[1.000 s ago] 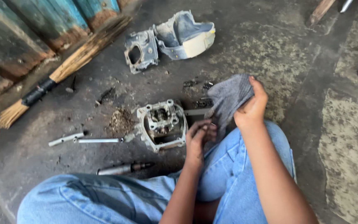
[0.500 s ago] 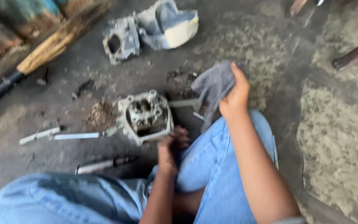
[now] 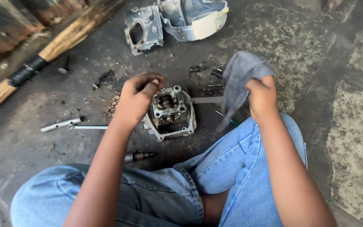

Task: The person sits on the floor and cleans a disassembled engine cylinder head using a rag. They wipe the exterior and interior surfaces of the metal part, handling it with both hands to remove dirt and grime.

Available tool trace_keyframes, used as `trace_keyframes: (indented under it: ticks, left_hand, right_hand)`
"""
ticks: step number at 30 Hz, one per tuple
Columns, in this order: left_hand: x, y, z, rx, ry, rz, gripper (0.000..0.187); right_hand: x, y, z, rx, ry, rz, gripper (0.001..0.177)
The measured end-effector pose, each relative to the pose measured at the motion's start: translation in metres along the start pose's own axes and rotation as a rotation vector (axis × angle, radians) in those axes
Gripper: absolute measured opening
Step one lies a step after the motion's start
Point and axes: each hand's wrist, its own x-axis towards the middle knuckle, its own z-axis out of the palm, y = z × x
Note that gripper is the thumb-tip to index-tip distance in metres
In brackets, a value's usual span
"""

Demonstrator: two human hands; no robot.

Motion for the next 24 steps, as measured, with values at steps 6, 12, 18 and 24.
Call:
trace_keyframes:
  ticks: [6,12,18,24]
  left_hand:
    - [0.001,-0.047,0.006,0.605,0.195,0.196,0.034]
    - [0.018,-0.041,-0.002,0.389,0.217,-0.034,0.034]
    - [0.015,-0.051,0.004,0.398,0.168,-0.282,0.035]
    - [0.009,-0.067,0.029,0.538,0.137,-0.366,0.039]
  right_hand:
    - [0.008,0.023,0.011,-0.174,-0.004,-0.018,0.036]
    - [0.012,0.028,-0.005,-0.195,0.065,0.097,0.047]
    - [0.001,0.037,0.018,-0.962,-0.317,-0.138,0.035]
    - [-0.019,0.078,0.062,-0.699,-0.479,0.151,0.022]
